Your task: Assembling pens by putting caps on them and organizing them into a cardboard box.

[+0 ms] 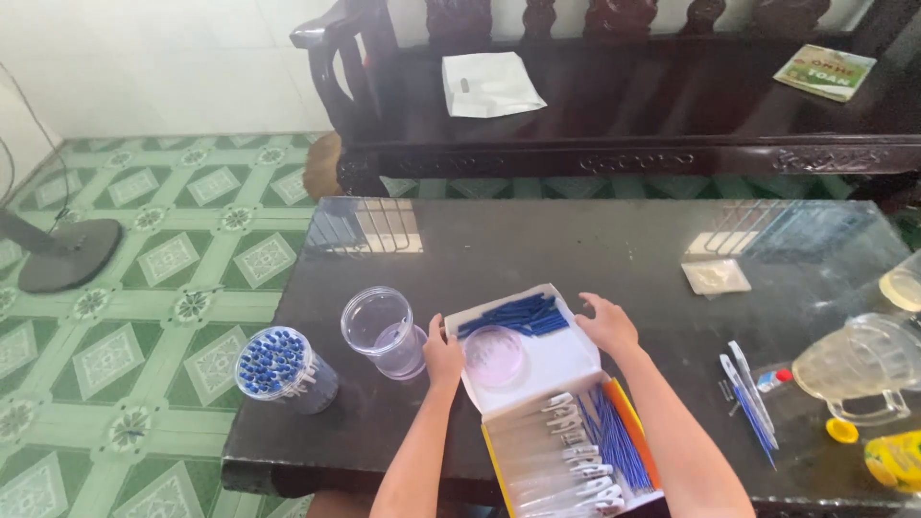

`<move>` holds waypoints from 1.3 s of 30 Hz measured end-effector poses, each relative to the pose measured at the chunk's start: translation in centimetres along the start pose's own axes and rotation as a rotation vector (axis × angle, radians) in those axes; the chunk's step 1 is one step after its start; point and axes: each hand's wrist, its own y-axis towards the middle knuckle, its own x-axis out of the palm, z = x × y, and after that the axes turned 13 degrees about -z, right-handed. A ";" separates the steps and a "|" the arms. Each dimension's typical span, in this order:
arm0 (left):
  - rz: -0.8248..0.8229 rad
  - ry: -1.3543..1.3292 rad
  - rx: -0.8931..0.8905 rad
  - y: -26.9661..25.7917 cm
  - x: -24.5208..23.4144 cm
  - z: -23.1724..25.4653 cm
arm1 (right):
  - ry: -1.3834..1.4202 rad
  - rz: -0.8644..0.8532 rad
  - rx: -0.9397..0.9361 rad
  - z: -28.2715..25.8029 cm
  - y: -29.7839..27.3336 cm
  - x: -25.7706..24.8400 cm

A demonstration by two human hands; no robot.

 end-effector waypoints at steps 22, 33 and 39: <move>0.011 0.069 -0.121 0.0 1.6 -2.4 | 0.314 -0.030 -0.078 0.9 3.4 4.3; 0.046 0.095 -0.085 -0.9 0.9 -1.5 | 0.268 0.012 -0.023 0.9 4.3 4.9; 0.127 0.103 -0.032 -0.5 1.8 -2.7 | 0.232 0.046 -0.067 0.5 3.3 4.6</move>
